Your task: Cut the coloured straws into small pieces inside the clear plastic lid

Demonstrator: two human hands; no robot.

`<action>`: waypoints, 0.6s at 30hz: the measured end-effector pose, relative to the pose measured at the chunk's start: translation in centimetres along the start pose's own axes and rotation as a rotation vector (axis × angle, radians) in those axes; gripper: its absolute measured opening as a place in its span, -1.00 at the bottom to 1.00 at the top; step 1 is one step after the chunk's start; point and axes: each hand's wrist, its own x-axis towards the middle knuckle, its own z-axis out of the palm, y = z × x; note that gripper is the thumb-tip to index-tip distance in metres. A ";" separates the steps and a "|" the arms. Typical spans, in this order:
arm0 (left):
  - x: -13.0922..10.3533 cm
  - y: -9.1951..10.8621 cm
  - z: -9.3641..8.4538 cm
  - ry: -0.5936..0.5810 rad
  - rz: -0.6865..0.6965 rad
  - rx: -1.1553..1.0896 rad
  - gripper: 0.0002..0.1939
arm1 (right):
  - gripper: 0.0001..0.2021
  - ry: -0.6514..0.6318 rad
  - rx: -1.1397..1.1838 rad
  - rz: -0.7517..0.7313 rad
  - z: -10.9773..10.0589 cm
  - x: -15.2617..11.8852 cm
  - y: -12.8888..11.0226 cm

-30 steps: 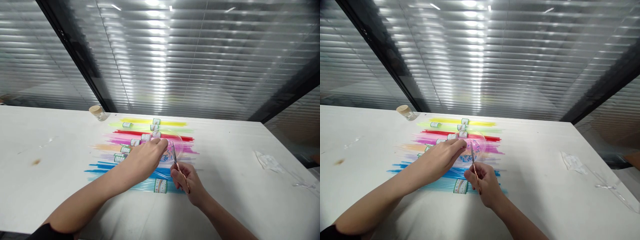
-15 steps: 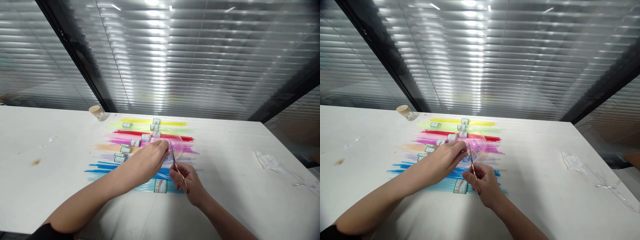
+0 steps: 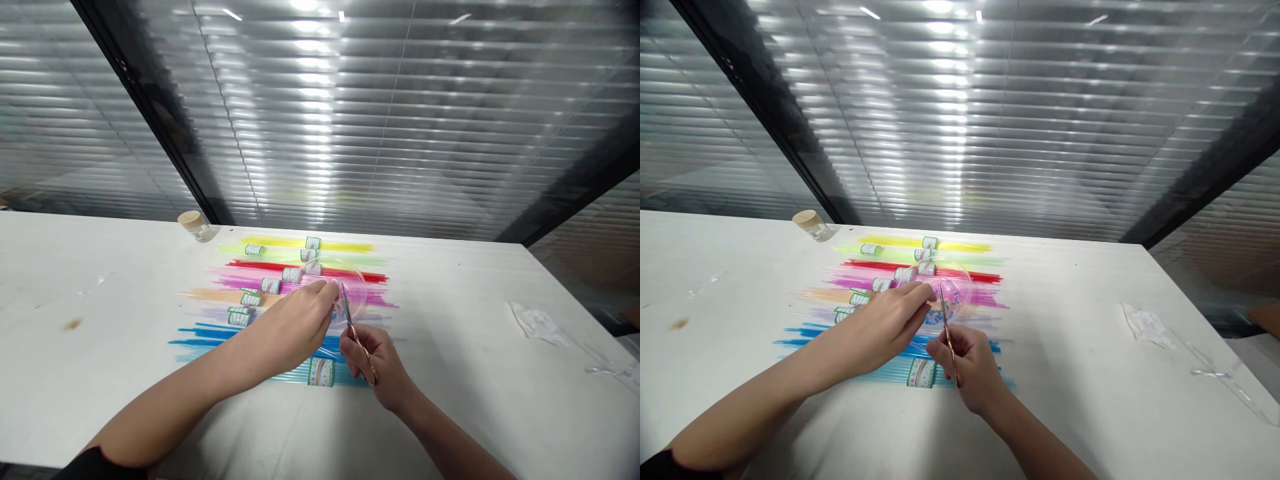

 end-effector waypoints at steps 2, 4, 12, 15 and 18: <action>0.0 0.1 -0.1 -0.011 -0.011 -0.006 -0.86 | -0.53 -0.002 0.001 0.001 0.0 0.0 0.0; 0.0 0.3 -0.4 -0.035 -0.040 -0.007 -0.85 | -0.53 0.004 0.011 0.005 0.0 0.0 0.1; 0.0 0.7 -1.4 -0.063 -0.114 0.003 -0.82 | -0.54 0.022 -0.004 0.023 -0.2 0.0 0.4; 0.1 0.6 -1.4 -0.084 -0.115 0.018 -0.84 | -0.53 0.023 -0.011 0.034 -0.2 0.0 0.3; 0.2 0.6 -1.5 -0.106 -0.108 0.027 -0.84 | -0.52 0.025 -0.024 0.040 -0.2 0.0 0.2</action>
